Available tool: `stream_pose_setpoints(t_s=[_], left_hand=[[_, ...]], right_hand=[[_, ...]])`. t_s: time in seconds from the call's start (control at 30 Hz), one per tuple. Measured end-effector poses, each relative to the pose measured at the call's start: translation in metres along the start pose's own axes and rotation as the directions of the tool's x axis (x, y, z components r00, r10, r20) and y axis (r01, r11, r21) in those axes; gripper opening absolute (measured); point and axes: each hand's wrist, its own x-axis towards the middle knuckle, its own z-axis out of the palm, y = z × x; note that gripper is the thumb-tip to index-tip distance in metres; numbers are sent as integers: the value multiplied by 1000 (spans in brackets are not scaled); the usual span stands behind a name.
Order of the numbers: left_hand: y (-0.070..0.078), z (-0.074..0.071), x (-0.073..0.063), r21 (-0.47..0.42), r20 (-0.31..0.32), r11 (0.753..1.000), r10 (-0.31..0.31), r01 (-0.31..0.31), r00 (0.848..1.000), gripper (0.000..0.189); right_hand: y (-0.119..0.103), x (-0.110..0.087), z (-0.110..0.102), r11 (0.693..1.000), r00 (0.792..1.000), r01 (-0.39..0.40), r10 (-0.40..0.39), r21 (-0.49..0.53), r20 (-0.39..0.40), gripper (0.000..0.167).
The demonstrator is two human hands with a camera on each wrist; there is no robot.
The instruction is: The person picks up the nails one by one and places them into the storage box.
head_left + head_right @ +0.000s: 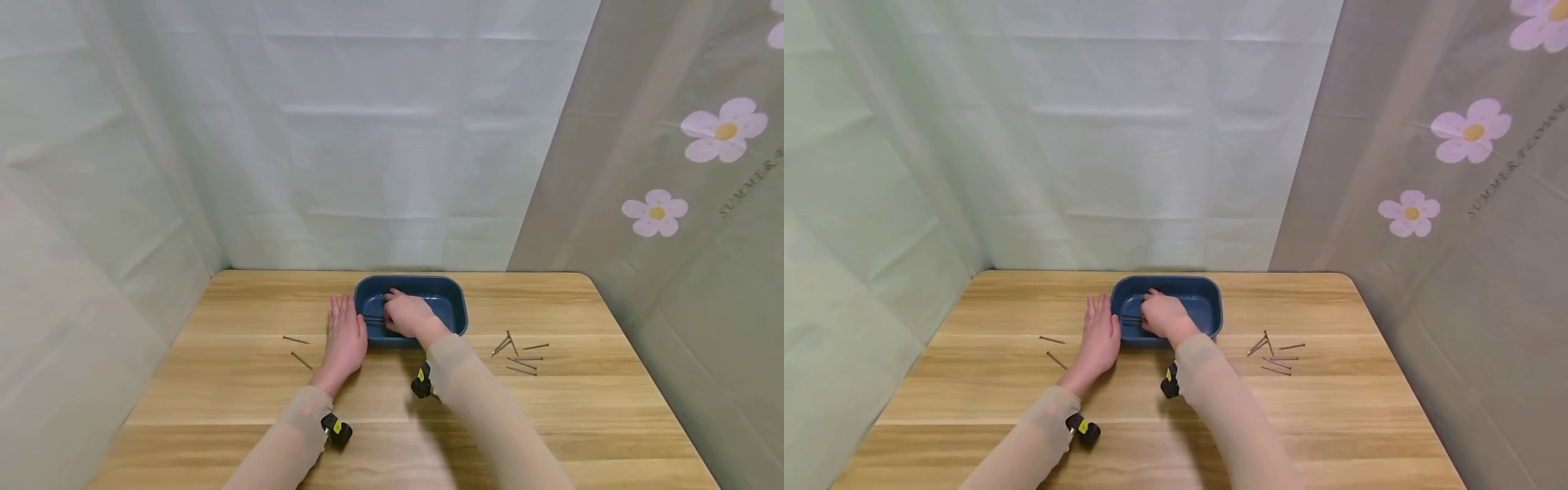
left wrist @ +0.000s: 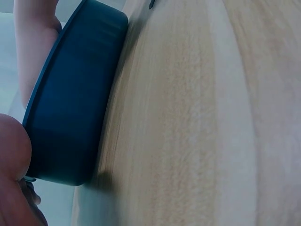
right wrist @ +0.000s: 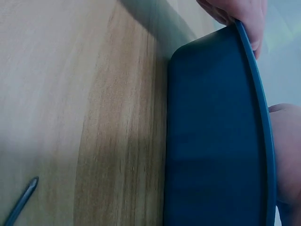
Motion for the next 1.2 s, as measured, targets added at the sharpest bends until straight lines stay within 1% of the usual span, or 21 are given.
stream_pose_setpoints(t_s=[0.27,0.53,0.83,1.2], left_hand=[[-1,0,-1,-2,11,1000,-10,10,1000,55],[-4,1,-4,3,20,1000,-18,18,1000,56],[-1,-1,-1,3,18,1000,-13,13,1000,55],[1,-3,-1,-9,39,1000,-23,23,999,57]], right_hand=[[-3,1,3,1000,1000,-12,12,-13,-12,12],[-5,3,8,1000,1000,7,-7,-27,-22,13],[-3,2,6,999,999,2,-3,-35,-34,13],[-2,3,7,998,996,19,-24,-53,-86,13]])
